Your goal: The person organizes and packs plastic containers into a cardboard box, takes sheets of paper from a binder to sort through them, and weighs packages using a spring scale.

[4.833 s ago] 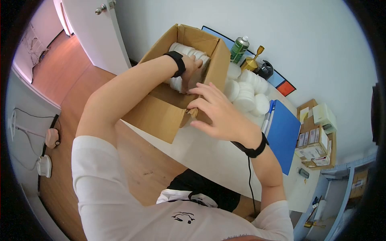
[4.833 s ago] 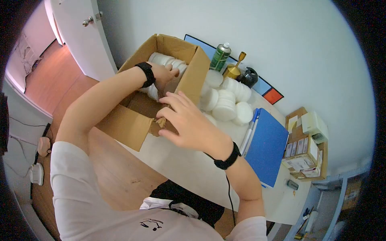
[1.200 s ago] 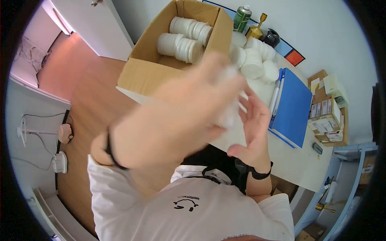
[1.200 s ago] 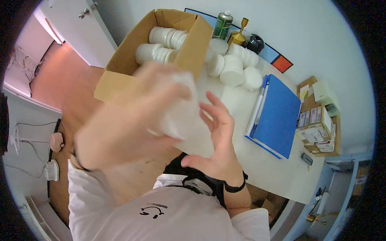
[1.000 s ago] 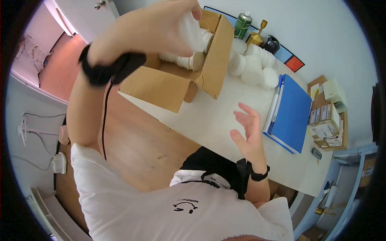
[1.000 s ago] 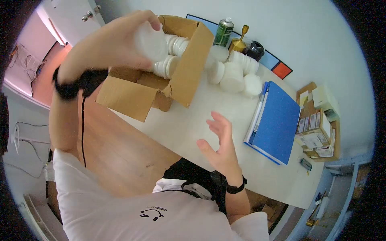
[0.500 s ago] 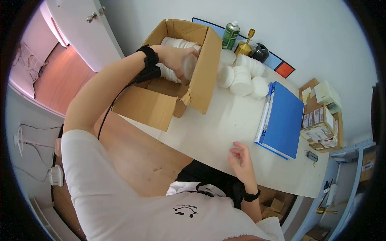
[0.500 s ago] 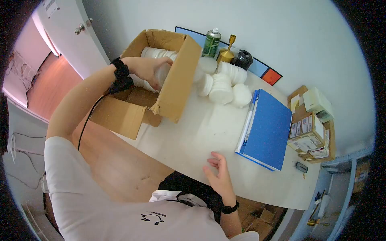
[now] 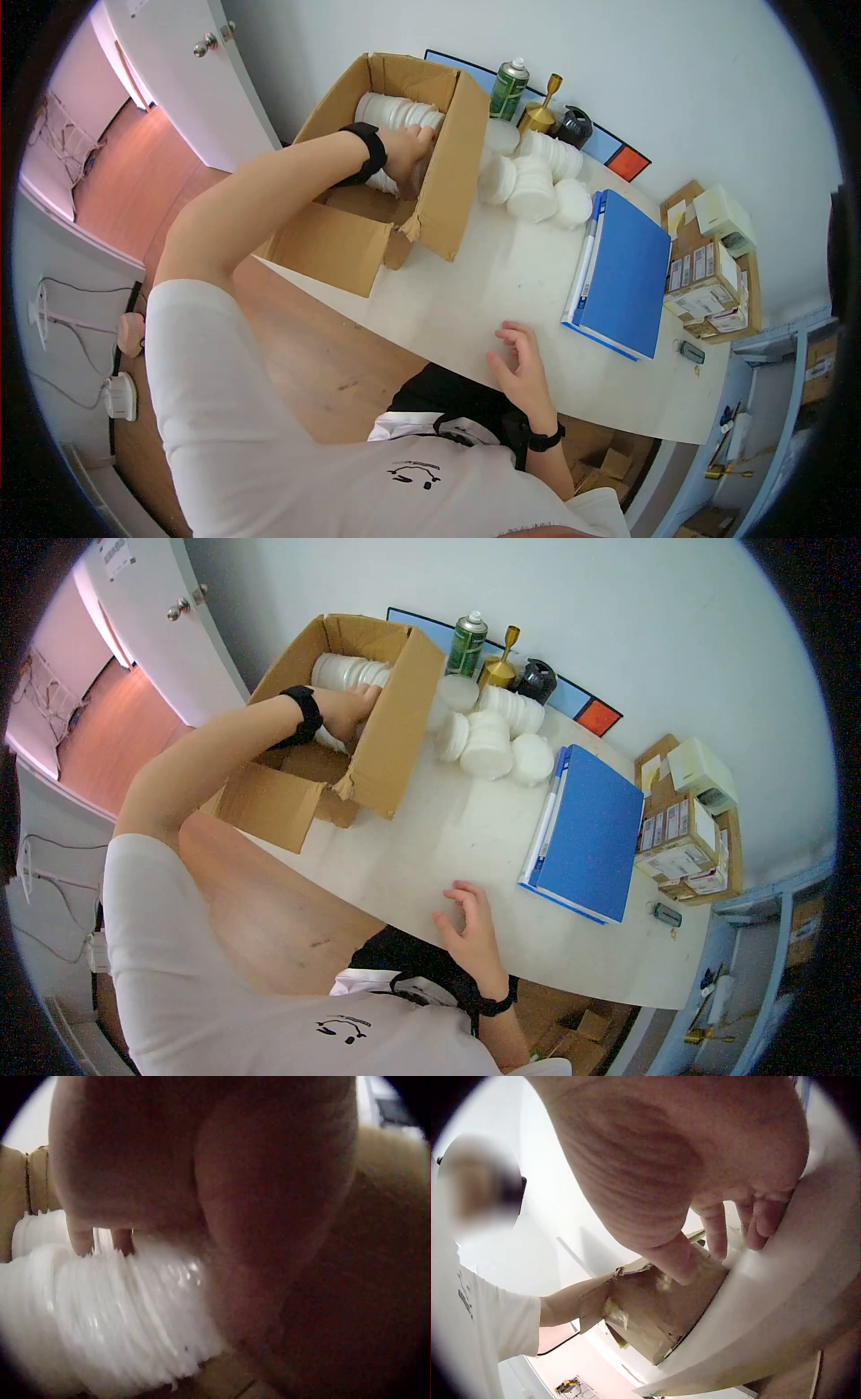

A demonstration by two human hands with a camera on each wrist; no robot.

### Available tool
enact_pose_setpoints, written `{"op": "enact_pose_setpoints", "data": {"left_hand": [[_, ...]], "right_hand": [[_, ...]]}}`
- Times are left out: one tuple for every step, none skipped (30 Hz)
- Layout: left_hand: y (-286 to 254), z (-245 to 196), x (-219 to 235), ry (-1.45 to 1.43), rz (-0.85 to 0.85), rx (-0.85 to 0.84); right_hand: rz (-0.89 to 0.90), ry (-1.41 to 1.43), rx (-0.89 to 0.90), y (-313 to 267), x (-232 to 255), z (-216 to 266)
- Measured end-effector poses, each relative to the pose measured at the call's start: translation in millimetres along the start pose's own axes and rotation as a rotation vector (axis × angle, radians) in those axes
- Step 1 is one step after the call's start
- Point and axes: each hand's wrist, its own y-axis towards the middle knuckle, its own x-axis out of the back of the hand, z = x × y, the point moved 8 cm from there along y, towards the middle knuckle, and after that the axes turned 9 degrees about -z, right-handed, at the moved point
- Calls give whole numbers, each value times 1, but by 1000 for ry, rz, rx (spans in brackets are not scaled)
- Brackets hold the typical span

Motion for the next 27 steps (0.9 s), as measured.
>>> {"op": "enact_pose_setpoints", "data": {"left_hand": [[4,1,-9,32,-21,34],[6,4,-16,64,-41,68],[3,0,-15,62,-38,69],[-3,-8,-6,43,-63,78],[-8,-13,-1,24,-90,89],[-4,-4,-9,23,-93,94],[5,7,-18,-2,-96,16],[12,13,-20,-23,-98,-65],[7,14,-6,-17,-98,-67],[-4,10,16,-152,-71,-55],[-9,9,27,-289,-43,-40],[-9,17,25,-216,36,7],[-10,17,23,-216,38,8],[-13,21,16,-69,84,41],[-18,25,11,79,127,75],[-20,23,4,81,124,79],[-18,22,-2,169,46,85],[-13,24,-3,256,-33,87],[-12,25,-1,256,-39,76],[-14,25,1,219,-76,44],[-13,23,0,176,-108,5],[-12,19,3,209,-67,-55],[-11,25,3,173,-103,-47],[-10,26,-3,160,-70,-18],[-11,32,-4,158,-39,24],[-12,33,-4,167,-41,30],[-12,30,-6,194,-64,-37]], "right_hand": [[1,-1,-1,-1,0,-1],[6,-6,4,-1,0,-2],[11,-10,10,-1,-1,-1],[16,-9,7,-2,-1,1],[19,-12,-2,-1,-1,2],[18,-15,-7,0,0,3],[17,-15,-2,-1,1,2],[13,-25,20,-1,1,1],[7,-33,39,-2,1,0],[2,-29,38,-3,1,-1],[4,-32,50,-5,1,-1],[7,-35,62,-6,1,-1],[9,-33,61,-7,2,-1],[11,-35,61,-7,2,-1],[13,-39,63,-7,2,0],[14,-39,69,-6,2,0],[12,-19,72,-5,2,0],[7,-1,73,-4,2,-1],[-4,-8,70,-2,3,-4],[-8,-22,104,-2,2,-5],[-12,-40,130,-5,2,-4],[-27,-56,104,-6,4,-3],[-26,-32,98,-5,4,1],[-23,-3,101,-6,5,3],[-27,-3,99,-7,6,1],[-31,-23,110,-8,5,0],[-35,-38,130,-6,3,0]]}}
